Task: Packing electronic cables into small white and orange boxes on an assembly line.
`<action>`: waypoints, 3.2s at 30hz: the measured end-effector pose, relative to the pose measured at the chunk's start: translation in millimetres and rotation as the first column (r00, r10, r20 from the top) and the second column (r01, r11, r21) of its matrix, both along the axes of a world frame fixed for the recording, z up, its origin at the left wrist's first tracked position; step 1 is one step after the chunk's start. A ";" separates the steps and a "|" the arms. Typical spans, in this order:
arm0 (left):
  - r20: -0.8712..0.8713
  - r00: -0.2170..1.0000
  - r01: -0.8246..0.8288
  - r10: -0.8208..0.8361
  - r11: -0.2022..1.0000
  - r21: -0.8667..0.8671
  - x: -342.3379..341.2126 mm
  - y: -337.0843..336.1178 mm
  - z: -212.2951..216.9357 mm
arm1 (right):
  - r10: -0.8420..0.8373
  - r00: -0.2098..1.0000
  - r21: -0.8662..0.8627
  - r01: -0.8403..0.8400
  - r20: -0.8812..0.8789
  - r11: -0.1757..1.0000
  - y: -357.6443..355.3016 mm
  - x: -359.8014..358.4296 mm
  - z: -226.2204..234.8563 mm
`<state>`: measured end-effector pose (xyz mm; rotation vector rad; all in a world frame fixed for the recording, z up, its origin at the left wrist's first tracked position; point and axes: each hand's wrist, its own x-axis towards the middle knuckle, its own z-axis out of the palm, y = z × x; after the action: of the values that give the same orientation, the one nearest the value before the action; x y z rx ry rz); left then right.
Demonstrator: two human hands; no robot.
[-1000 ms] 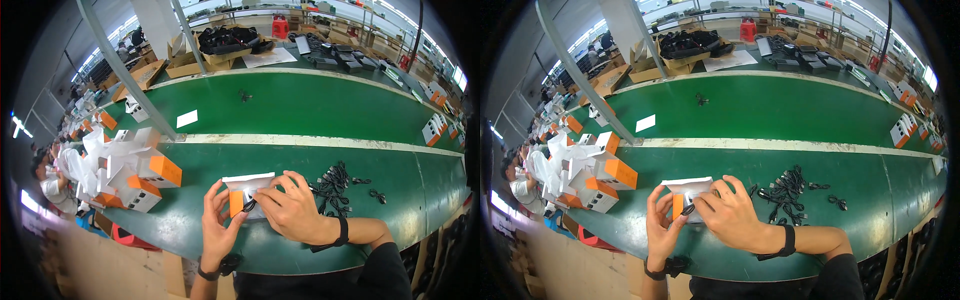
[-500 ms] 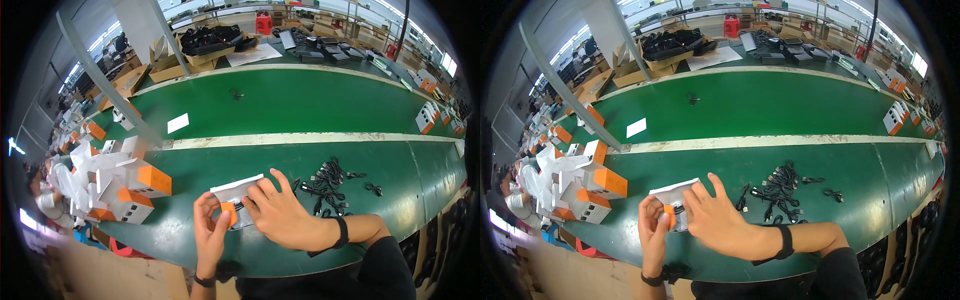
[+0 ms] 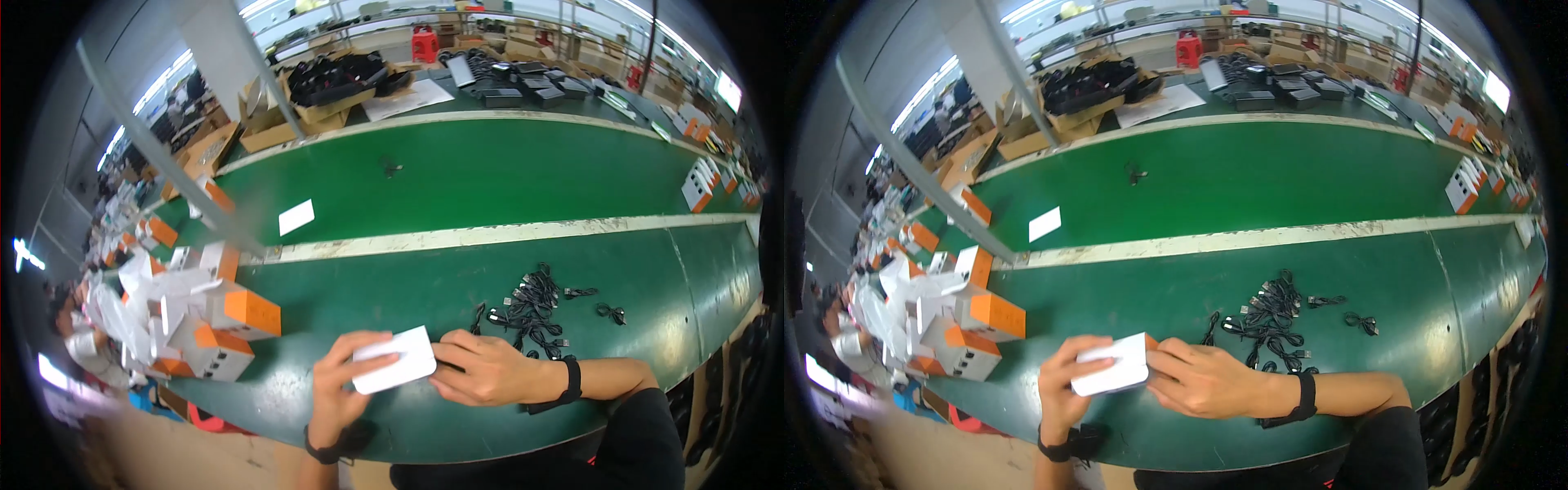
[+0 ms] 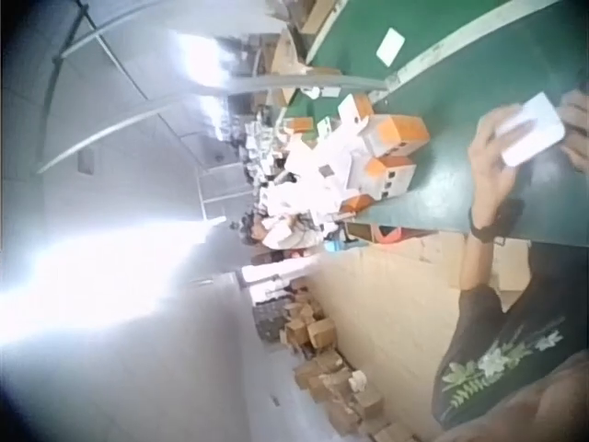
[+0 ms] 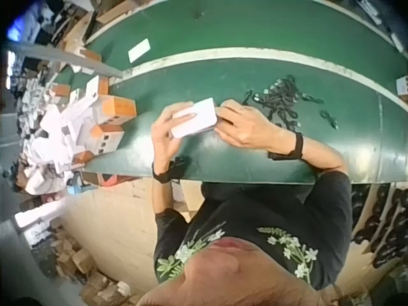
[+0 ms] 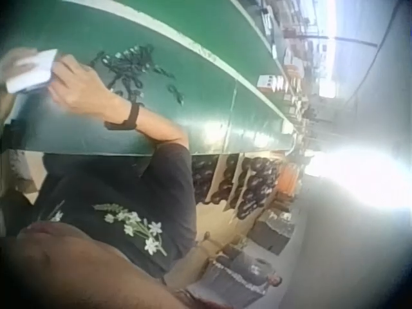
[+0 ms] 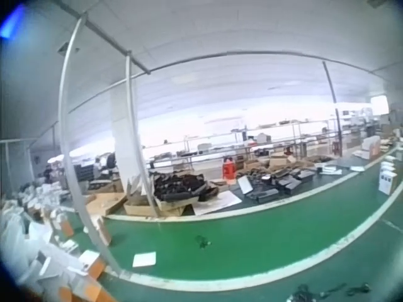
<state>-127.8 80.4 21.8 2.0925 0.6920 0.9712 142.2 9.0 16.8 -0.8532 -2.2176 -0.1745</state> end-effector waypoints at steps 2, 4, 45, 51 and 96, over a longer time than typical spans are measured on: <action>-0.084 0.996 0.045 -0.035 0.992 0.119 -5.6 -10.1 7.7 | 0.026 0.998 -0.089 -0.021 0.049 0.996 -4.0 -1.1 -2.5; -0.103 0.994 -0.025 0.047 0.978 0.205 -8.1 -21.9 5.4 | 0.011 0.998 -0.094 -0.017 -0.061 0.995 -9.1 -6.7 -7.8; -0.601 0.750 -0.233 0.275 0.961 0.149 -9.5 401.3 -101.7 | -0.949 -0.259 0.188 0.956 0.179 -0.226 96.8 346.4 -12.8; -0.168 0.917 -0.248 0.361 0.849 0.466 57.2 266.7 -31.2 | -0.841 0.483 -0.172 0.875 0.244 0.453 213.3 226.2 -14.3; 0.013 0.913 -0.404 0.408 0.906 -0.125 19.9 118.4 7.6 | -0.193 0.505 -0.462 -0.486 -0.841 0.742 77.5 55.5 116.4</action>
<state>-108.0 198.8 29.4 1.8540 1.1697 1.1574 197.6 86.5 133.3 -0.8006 -1.2949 1.0231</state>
